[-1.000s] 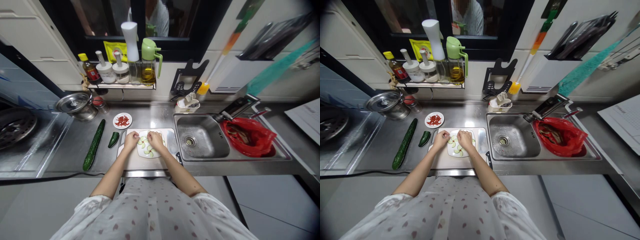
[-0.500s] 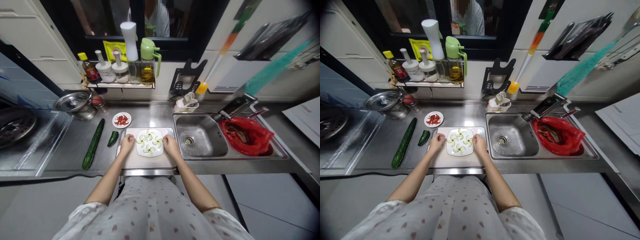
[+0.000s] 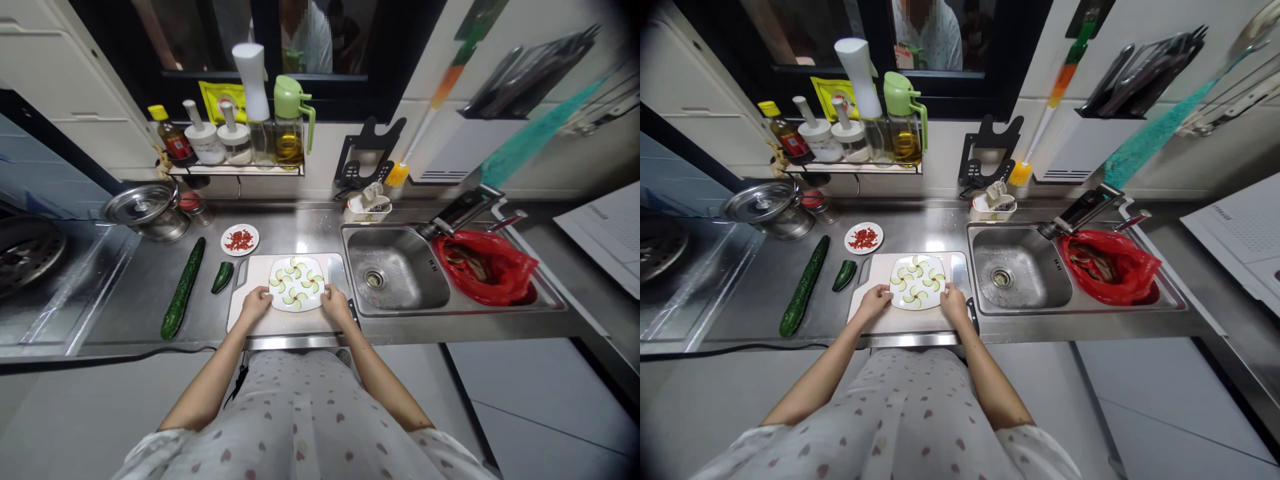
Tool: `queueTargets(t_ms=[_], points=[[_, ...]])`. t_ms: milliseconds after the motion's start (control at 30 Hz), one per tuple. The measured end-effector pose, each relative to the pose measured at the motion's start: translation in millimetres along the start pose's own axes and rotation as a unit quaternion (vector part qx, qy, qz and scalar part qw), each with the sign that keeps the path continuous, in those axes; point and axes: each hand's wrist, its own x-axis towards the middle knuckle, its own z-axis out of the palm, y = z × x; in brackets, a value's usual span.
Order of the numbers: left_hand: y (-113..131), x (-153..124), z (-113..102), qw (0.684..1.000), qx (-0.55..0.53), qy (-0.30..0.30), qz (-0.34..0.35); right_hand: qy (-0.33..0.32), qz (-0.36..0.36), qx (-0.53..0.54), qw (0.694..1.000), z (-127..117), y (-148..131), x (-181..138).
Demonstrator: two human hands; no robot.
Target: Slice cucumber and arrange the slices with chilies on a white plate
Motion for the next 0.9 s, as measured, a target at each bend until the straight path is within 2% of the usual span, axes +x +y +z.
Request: queueTargets(t_ms=[133,367,567,733,833,900], points=[[-1.8,2.3,6.1,0.998,-0.049,-0.029,-0.010,-0.006,0.014,-0.006,1.000,2.5,-3.9,2.1],[3.7,-2.7,8.5,0.987,-0.157,-0.040,-0.020,0.012,0.019,0.019,1.000,5.0,-6.1,4.8],[15.7,-23.9,0.3,0.926,-0.360,-0.109,-0.008,0.035,-0.021,0.165,0.985,3.9,8.2,6.8],[24.2,-43.5,-11.4,0.907,-0.404,-0.117,0.017,0.017,-0.029,0.344,0.938,-2.1,8.5,-5.9],[27.7,-52.7,-14.7,0.905,-0.413,-0.105,0.017,-0.013,-0.007,0.443,0.896,-5.5,1.2,-20.2],[30.7,-58.4,-14.1,0.903,-0.417,-0.100,0.018,-0.059,0.007,0.512,0.857,-5.6,-5.0,-30.1]])
